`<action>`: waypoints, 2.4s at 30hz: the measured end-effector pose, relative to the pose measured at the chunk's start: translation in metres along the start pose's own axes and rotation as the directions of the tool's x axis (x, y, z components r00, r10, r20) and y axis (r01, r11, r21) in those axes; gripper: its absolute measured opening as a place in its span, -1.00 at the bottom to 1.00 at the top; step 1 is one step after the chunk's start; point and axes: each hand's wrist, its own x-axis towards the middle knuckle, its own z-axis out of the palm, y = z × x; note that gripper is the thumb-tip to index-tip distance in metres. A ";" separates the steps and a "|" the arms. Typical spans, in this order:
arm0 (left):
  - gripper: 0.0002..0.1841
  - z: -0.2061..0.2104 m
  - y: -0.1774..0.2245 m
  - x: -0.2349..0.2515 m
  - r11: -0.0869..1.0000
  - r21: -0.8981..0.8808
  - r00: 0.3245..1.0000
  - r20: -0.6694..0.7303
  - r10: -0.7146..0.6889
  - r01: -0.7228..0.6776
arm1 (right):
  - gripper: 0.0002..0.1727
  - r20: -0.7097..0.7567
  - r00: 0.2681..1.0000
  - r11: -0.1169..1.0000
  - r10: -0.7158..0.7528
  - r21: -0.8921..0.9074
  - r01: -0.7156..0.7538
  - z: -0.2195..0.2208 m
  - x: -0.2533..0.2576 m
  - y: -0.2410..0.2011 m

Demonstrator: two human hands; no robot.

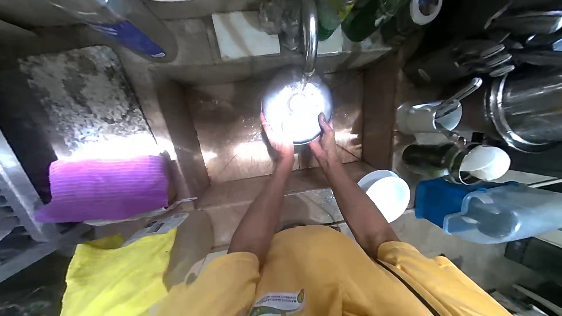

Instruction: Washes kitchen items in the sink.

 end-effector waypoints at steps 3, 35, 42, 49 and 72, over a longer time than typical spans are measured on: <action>-0.08 -0.018 -0.004 0.013 0.995 -0.096 0.998 0.054 -0.018 0.024 | -0.44 0.037 0.993 0.992 0.112 0.045 -0.114 -0.018 -0.022 0.001; -0.43 -0.040 0.083 0.067 0.868 0.147 0.616 0.649 -0.446 0.473 | -0.55 0.694 0.667 -0.231 0.272 -0.626 0.745 0.032 -0.096 -0.045; -0.58 -0.030 0.055 0.078 0.929 0.036 0.671 0.681 -0.292 0.368 | -0.66 0.328 0.944 0.432 0.016 -0.854 0.290 0.061 -0.010 -0.034; -0.76 -0.008 0.054 0.090 0.960 0.278 0.766 0.623 -0.159 -0.026 | -0.71 0.290 0.957 0.515 0.030 -0.824 0.234 0.125 0.036 -0.023; -0.55 -0.041 -0.006 -0.007 0.829 0.558 0.893 0.354 -0.278 0.037 | -0.60 0.231 0.890 -0.002 -0.394 -0.968 0.250 0.010 0.010 -0.083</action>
